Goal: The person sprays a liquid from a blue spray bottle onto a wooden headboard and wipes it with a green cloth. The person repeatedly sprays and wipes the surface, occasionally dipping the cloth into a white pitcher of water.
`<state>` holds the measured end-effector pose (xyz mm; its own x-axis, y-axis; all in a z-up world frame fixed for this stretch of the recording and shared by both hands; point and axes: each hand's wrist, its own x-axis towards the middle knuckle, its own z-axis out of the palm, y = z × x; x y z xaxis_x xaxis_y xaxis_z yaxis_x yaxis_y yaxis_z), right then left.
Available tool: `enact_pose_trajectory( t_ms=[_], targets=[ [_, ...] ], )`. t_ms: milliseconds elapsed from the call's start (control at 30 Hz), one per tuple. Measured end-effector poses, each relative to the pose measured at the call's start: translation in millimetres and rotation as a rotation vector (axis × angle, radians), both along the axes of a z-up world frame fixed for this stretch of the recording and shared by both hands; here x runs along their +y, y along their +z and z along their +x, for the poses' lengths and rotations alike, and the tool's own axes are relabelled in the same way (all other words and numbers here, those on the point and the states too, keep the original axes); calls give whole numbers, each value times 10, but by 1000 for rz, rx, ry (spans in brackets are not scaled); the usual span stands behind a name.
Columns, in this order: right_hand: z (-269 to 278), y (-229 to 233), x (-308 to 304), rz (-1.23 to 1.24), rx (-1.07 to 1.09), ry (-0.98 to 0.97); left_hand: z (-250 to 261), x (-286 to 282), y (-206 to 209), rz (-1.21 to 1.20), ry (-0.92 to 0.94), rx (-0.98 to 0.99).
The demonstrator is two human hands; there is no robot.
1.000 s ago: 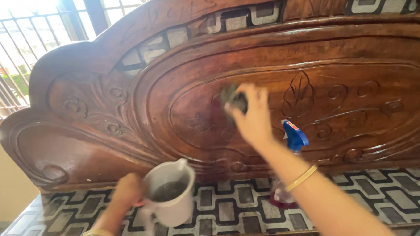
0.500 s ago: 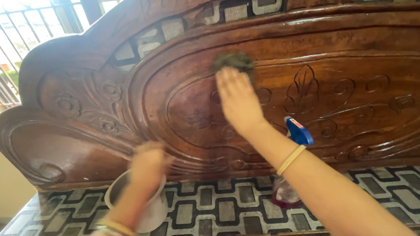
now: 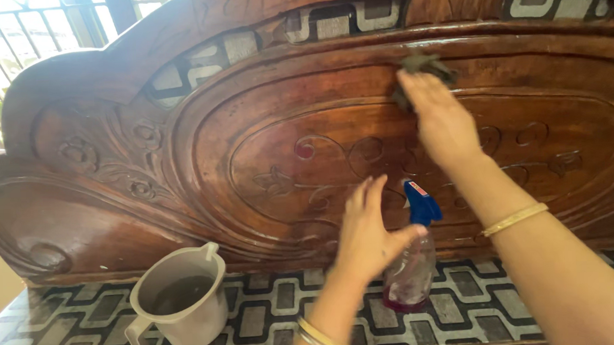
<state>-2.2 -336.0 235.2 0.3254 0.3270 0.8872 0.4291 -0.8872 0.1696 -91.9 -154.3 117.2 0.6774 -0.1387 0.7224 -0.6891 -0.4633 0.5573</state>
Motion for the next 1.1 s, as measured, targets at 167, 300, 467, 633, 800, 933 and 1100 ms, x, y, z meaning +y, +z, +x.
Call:
enact_pose_trajectory(
  t_ms=[167, 300, 467, 633, 800, 933, 1100],
  targets=[
    [-90, -197, -358, 397, 70, -23, -199, -525, -681, -283, 85, 272],
    [-77, -446, -376, 207, -71, -9, -165, -686, -880, -262, 133, 396],
    [-126, -397, -134, -37, 28, 58, -91, -791, -784, -299, 122, 369],
    [-70, 85, -47, -233, 45, 81, -64, -916, -702, -323, 101, 162],
    [64, 352, -479, -79, -157, 15, -82, -740, -676, -399, -36, 389],
    [34, -7, -625, 68, -158, -40, -59, -642, -705, -319, -26, 296],
    [-12, -436, -401, 99, -161, -17, -74, -640, -755, -483, -12, 2]
  ],
)
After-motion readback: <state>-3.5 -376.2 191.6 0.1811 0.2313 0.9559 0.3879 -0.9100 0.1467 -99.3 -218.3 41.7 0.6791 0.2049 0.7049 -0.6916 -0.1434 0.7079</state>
